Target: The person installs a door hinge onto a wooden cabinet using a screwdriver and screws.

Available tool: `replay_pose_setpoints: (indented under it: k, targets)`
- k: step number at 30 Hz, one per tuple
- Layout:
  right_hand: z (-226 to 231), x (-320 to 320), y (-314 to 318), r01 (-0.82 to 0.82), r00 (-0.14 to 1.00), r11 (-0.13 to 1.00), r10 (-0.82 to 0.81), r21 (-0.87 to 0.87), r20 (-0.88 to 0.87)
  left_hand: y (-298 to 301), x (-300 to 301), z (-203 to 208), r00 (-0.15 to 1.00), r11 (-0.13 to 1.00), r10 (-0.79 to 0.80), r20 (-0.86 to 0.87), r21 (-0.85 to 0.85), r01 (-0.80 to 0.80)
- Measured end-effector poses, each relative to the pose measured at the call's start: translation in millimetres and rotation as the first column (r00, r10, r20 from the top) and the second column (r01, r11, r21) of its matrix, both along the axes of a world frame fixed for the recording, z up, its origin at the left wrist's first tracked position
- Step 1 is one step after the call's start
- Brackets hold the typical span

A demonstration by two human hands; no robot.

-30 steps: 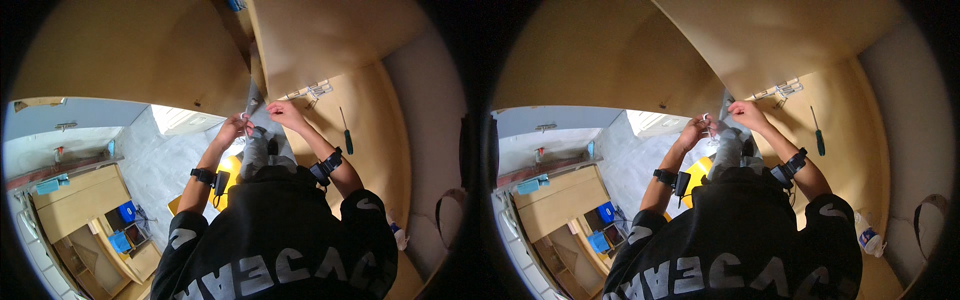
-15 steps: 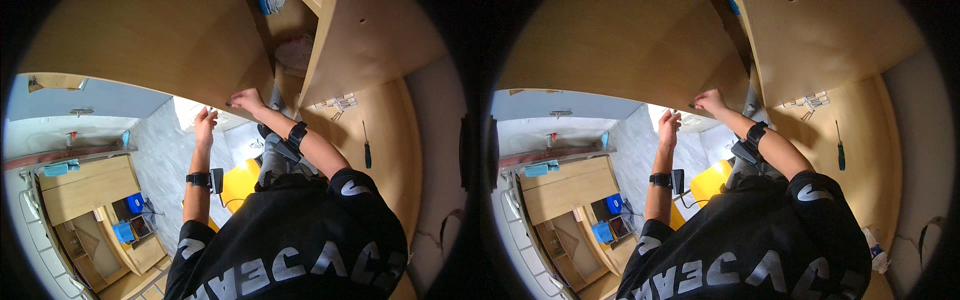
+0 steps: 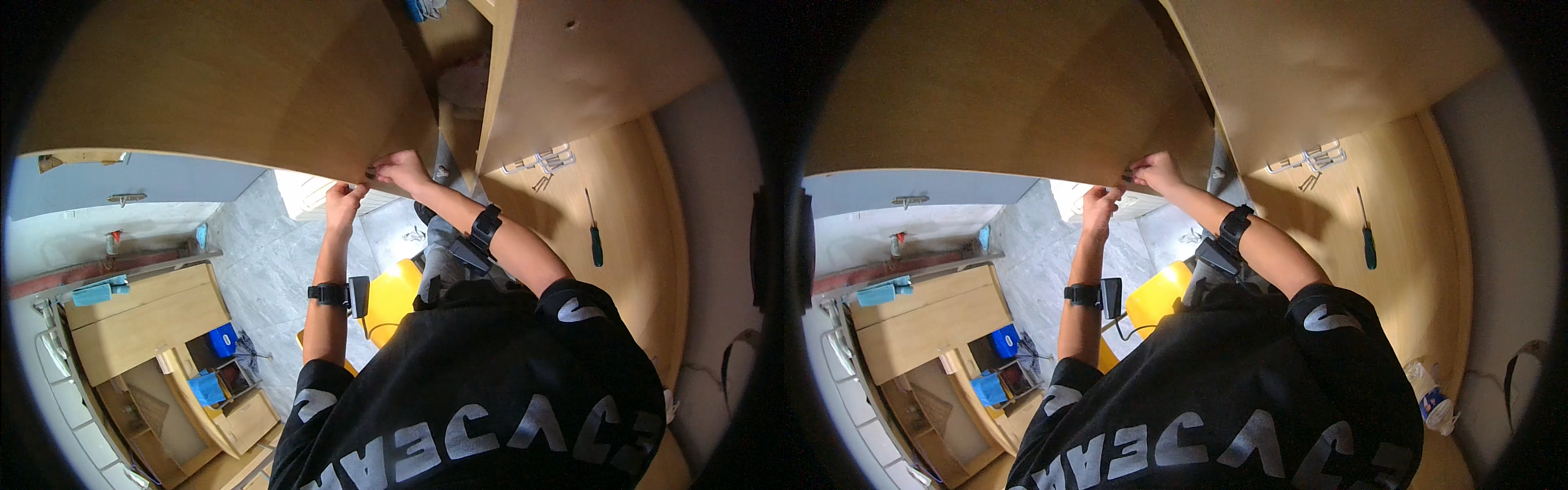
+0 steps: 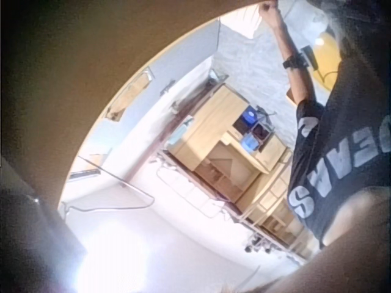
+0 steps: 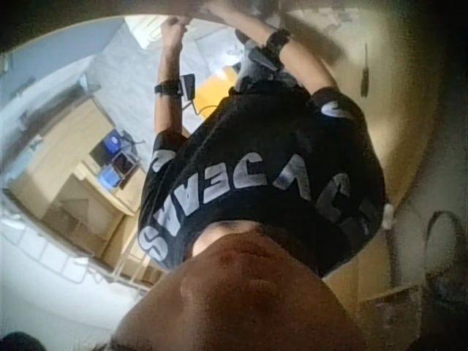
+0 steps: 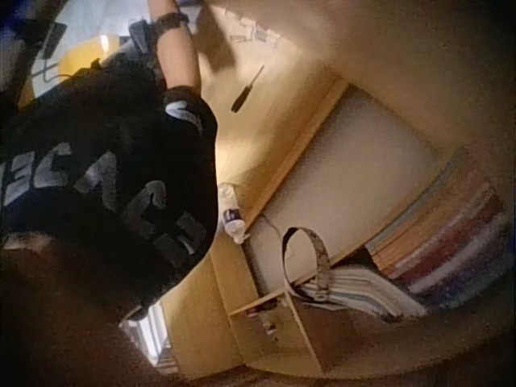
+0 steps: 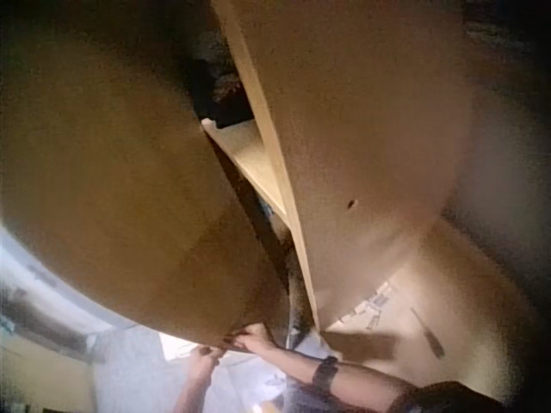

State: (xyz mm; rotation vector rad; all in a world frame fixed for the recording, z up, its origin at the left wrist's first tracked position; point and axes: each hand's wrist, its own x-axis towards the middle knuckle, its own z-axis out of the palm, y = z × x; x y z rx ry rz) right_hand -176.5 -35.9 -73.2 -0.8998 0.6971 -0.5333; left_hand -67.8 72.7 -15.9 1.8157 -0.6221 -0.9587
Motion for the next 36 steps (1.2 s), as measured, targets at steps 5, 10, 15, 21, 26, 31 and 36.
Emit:
replay_pose_setpoints:
  k: [5, 10, 15, 21, 26, 31, 36]
  targets:
    - [1, -12, -6, 0.015, 0.999, 1.0, -0.015, -0.005, -0.036, -4, -4, -5, 0.991, 0.996, -0.081, 0.105, 0.04, 0.077]
    - [19, -29, -10, -0.036, 0.989, 0.998, 0.027, -0.059, -0.145, -8, -18, 3, 0.99, 0.992, -0.124, 0.06, -0.021, 0.126]
    - [12, -42, -17, -0.044, 0.983, 0.998, 0.037, -0.04, -0.18, -12, -25, 6, 0.967, 0.979, -0.2, 0.156, 0.007, 0.202]
    - [-28, -40, -22, -0.064, 0.953, 0.925, -0.054, -0.374, -0.297, -18, -23, 12, 0.942, 0.942, -0.326, 0.076, 0.105, 0.317]
    - [-45, -46, -25, -0.001, 0.905, 0.897, -0.186, -0.441, -0.382, -29, -39, 13, 0.957, 0.957, -0.291, 0.002, 0.015, 0.291]
    - [4, -58, -5, -0.165, 0.839, 0.825, -0.17, -0.54, -0.517, -27, -23, -25, 0.981, 0.968, -0.17, 0.098, -0.17, 0.185]
    - [38, -80, 0, -0.246, 0.906, 0.929, 0.118, -0.277, -0.407, -42, -20, -28, 0.894, 0.95, -0.207, 0.397, -0.136, 0.28]
